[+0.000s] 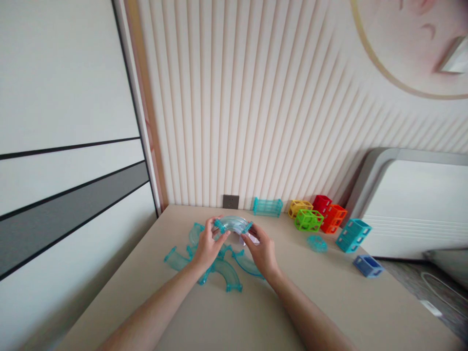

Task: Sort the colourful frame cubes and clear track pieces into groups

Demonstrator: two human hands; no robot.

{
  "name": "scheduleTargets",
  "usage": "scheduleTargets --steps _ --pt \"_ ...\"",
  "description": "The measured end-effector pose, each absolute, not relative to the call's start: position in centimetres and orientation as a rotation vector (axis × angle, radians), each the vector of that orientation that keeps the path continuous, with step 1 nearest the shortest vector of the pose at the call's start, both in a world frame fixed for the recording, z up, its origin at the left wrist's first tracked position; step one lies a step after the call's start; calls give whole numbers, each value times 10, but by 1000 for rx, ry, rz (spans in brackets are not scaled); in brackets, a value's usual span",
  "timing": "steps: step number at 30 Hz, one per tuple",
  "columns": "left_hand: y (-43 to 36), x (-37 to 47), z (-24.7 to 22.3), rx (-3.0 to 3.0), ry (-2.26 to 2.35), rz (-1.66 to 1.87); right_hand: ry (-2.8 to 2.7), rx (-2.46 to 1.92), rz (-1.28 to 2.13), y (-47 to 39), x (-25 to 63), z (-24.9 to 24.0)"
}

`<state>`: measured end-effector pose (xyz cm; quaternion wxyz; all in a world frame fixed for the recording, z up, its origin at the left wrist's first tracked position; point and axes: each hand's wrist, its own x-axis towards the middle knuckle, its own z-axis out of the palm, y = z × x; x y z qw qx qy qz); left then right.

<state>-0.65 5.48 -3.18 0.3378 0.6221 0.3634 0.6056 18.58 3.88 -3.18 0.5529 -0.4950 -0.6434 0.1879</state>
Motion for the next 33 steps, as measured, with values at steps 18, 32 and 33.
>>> scheduleTargets --steps 18,32,33 --pt "57 -11 -28 1804 1112 1733 -1443 -1149 510 41 191 -25" --pt "92 24 -6 1899 1092 1685 -1327 -1184 435 66 222 -17" --pt "99 32 -3 1910 1103 1669 -1298 -1203 424 72 228 -17"
